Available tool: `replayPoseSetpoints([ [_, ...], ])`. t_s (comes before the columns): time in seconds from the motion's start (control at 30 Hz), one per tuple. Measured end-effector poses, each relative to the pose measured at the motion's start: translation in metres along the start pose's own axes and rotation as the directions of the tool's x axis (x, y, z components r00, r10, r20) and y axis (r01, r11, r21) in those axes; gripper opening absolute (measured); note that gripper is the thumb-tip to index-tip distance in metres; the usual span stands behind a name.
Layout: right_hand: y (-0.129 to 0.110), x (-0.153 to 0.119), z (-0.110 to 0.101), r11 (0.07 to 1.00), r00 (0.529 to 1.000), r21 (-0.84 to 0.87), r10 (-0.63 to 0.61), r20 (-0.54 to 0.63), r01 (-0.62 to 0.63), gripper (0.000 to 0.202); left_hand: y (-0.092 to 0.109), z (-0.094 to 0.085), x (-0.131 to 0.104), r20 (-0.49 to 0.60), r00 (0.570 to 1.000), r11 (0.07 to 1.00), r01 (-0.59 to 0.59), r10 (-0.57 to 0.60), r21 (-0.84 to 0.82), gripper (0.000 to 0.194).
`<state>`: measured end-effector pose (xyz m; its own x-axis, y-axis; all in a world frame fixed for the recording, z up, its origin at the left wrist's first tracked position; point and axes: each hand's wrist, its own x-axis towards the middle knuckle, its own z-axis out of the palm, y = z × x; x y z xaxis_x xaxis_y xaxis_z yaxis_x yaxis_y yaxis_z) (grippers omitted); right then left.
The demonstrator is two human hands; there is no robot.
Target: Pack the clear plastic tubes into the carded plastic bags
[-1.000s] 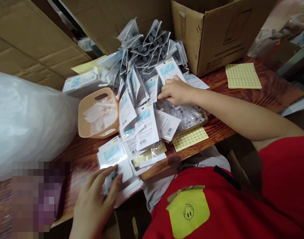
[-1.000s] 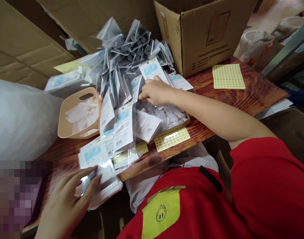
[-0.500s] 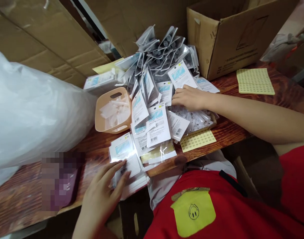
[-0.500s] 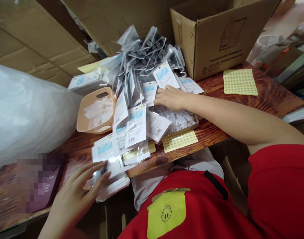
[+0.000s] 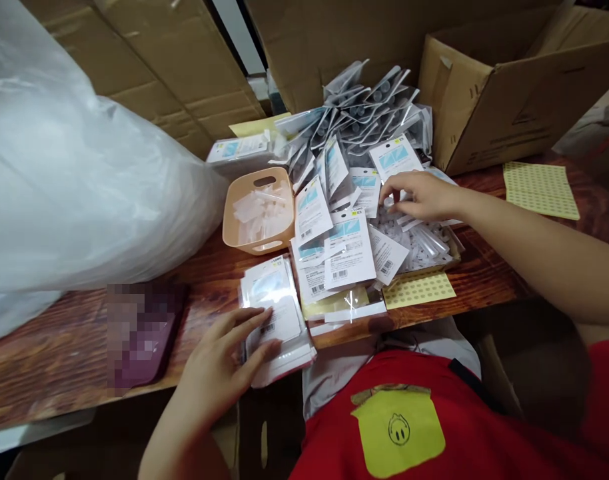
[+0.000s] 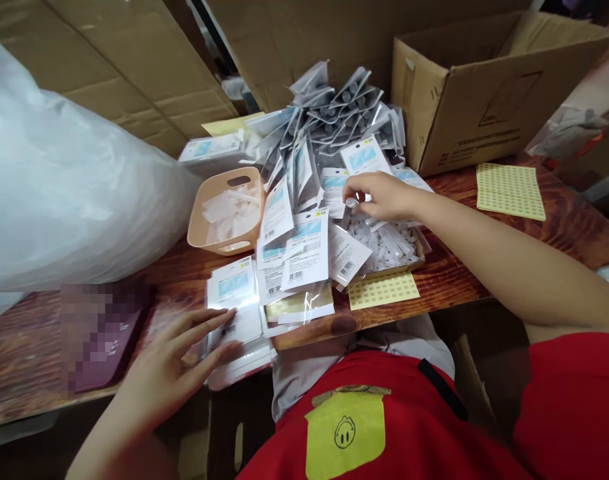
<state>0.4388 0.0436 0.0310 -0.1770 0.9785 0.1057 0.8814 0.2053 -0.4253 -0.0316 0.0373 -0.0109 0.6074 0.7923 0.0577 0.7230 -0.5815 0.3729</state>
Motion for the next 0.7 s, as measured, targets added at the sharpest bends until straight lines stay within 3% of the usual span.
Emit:
replayPoseSetpoints([
  [0.1,-0.007,-0.002,-0.006,0.991,0.997,0.129,0.044,-0.062,-0.036,0.023,0.001,0.001,0.002,-0.036,0.999,0.999,-0.027,0.028,0.021,0.058],
  [0.27,-0.041,0.016,-0.022,0.992,0.987,0.097,-0.068,-0.142,0.082,0.032,0.007,-0.001,0.005,-0.047,0.998,0.999,-0.041,0.041,0.015,0.047],
  [0.43,-0.094,0.082,-0.03,0.974,0.96,-0.005,-0.223,-0.172,0.226,0.037,0.021,-0.011,0.004,0.056,0.998,0.996,-0.033,0.028,0.087,0.045],
  [0.57,-0.125,0.173,0.006,0.955,0.952,-0.071,-0.294,-0.081,0.289,0.036,0.034,-0.019,0.012,0.194,0.981,0.977,-0.07,0.031,0.199,0.041],
  [0.7,-0.147,0.245,0.056,0.954,0.99,-0.265,-0.129,0.057,0.14,0.037,0.042,-0.023,0.02,0.346,0.938,0.95,-0.112,0.004,0.291,0.037],
])
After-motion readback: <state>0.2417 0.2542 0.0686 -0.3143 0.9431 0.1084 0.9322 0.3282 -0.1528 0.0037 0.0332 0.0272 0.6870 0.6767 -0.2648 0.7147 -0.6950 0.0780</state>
